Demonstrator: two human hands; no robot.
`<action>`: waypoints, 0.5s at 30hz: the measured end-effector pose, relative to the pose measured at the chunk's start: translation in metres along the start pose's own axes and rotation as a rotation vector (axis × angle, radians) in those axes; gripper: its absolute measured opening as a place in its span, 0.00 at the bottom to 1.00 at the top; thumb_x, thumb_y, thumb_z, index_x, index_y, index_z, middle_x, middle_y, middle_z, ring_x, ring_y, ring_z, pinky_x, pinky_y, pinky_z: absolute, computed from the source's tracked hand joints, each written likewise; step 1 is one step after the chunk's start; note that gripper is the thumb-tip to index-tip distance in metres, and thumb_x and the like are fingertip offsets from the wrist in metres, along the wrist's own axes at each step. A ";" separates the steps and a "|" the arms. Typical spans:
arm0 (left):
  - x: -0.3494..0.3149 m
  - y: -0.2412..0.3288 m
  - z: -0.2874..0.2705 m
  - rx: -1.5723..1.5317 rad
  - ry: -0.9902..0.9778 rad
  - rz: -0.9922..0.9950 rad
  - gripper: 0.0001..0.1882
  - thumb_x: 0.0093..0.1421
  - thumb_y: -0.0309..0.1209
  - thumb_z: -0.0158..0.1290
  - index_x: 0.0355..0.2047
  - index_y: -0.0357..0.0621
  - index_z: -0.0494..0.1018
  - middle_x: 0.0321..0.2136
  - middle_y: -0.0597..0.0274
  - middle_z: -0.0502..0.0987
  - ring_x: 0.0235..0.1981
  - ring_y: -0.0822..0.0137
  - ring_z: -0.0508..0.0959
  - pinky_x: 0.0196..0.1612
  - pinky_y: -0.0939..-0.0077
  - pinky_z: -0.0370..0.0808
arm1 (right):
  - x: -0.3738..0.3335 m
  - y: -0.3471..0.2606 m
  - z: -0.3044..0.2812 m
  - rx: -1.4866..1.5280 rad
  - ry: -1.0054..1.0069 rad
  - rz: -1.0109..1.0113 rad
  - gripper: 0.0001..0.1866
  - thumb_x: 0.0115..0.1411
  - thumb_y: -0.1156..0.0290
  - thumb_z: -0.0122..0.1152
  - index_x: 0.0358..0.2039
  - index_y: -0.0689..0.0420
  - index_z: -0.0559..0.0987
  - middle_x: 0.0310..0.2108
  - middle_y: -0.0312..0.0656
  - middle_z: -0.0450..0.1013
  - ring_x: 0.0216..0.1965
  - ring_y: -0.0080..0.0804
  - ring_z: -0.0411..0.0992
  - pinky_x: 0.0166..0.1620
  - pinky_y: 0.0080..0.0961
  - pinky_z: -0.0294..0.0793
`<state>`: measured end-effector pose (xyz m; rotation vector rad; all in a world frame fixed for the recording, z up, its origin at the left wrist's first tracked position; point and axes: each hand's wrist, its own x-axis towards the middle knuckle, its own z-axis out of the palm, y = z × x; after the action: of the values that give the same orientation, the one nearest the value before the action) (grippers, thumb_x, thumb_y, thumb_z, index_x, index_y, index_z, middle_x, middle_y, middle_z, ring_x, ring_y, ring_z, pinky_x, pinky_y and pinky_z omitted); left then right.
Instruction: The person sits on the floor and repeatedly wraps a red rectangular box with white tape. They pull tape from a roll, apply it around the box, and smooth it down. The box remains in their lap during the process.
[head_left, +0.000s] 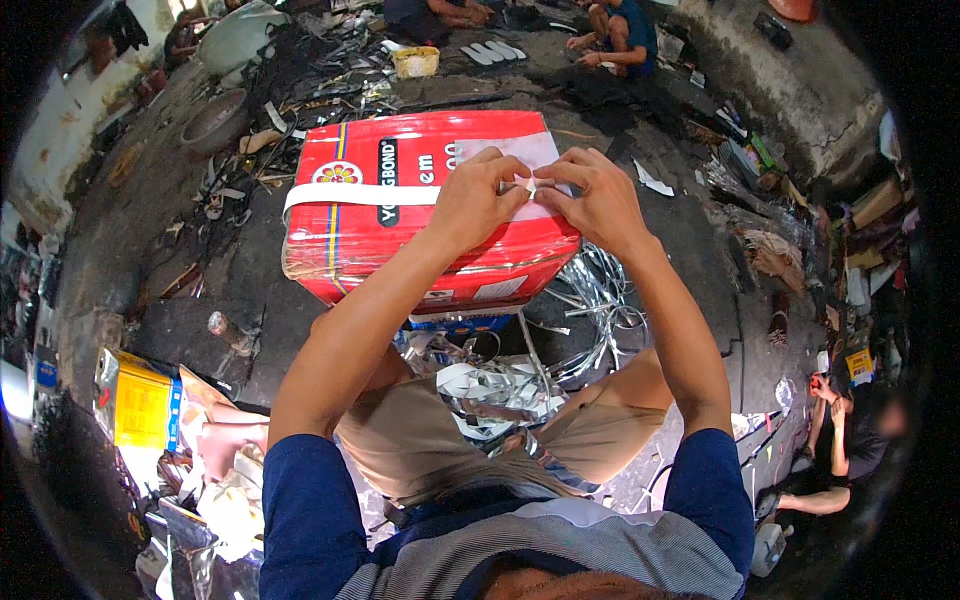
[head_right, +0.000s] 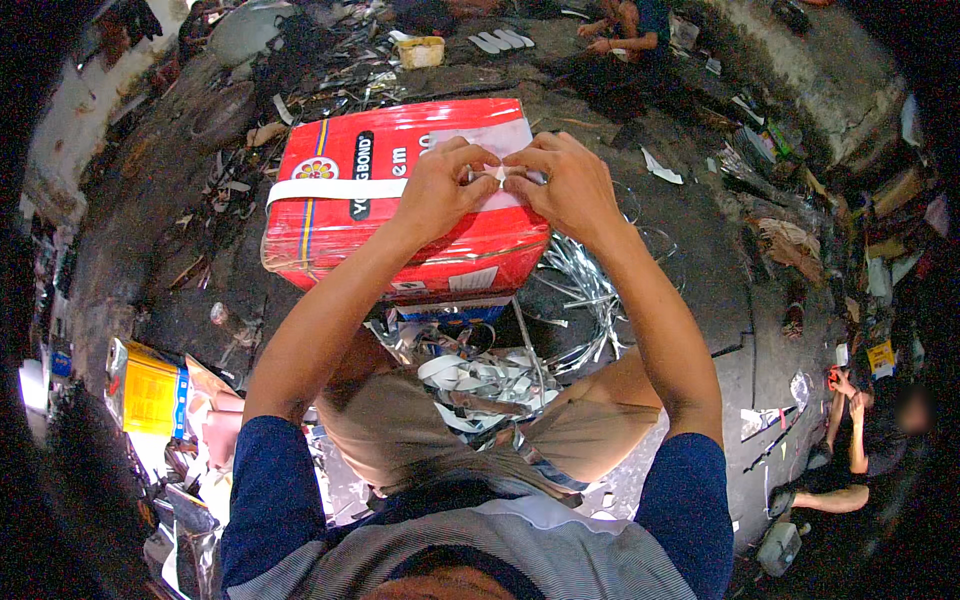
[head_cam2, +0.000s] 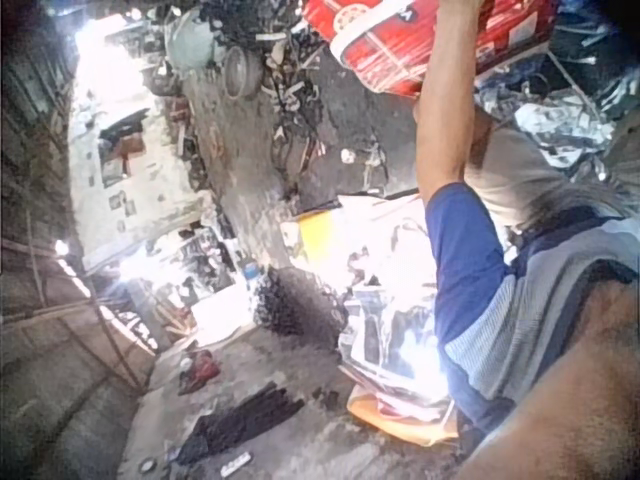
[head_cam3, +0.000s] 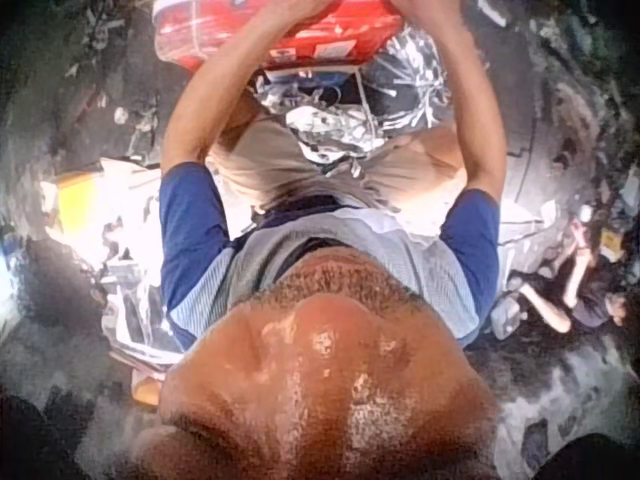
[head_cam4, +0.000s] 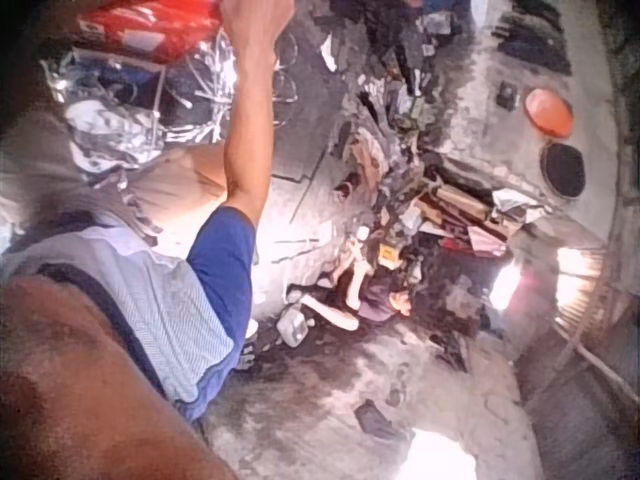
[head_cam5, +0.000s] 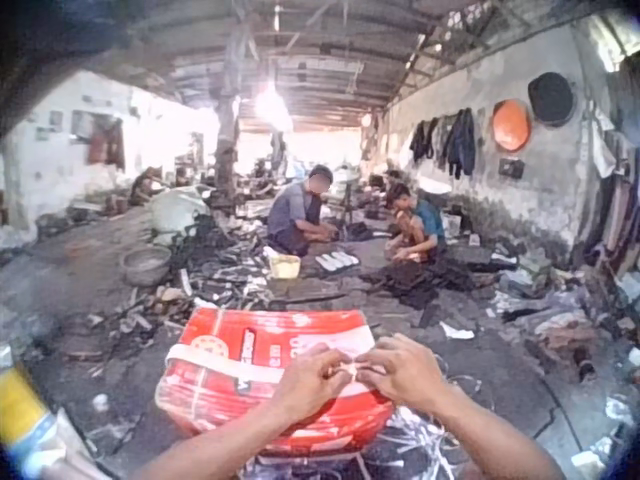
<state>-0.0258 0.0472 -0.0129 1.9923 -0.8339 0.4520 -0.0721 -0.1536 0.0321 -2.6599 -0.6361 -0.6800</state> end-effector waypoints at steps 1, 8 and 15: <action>0.000 0.000 -0.001 0.009 -0.009 -0.005 0.09 0.55 0.29 0.64 0.35 0.41 0.81 0.32 0.55 0.78 0.32 0.56 0.80 0.35 0.64 0.76 | -0.001 0.000 0.001 0.012 0.007 0.011 0.11 0.55 0.62 0.69 0.38 0.50 0.87 0.35 0.40 0.77 0.40 0.41 0.75 0.44 0.37 0.75; -0.008 -0.002 0.005 0.081 -0.005 0.108 0.06 0.60 0.30 0.59 0.34 0.43 0.81 0.35 0.55 0.77 0.34 0.52 0.80 0.39 0.59 0.77 | -0.008 0.005 0.002 0.075 0.016 -0.009 0.10 0.58 0.65 0.69 0.39 0.54 0.87 0.36 0.41 0.76 0.39 0.41 0.76 0.43 0.35 0.75; 0.001 -0.007 0.002 0.001 -0.059 0.077 0.09 0.55 0.30 0.63 0.33 0.39 0.81 0.32 0.54 0.77 0.31 0.55 0.80 0.36 0.63 0.77 | -0.001 0.013 0.000 0.128 -0.063 -0.151 0.09 0.58 0.70 0.67 0.38 0.57 0.86 0.38 0.43 0.74 0.40 0.42 0.76 0.44 0.35 0.75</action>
<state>-0.0204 0.0481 -0.0176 1.9881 -0.9499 0.4395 -0.0661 -0.1652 0.0295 -2.5425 -0.8750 -0.5762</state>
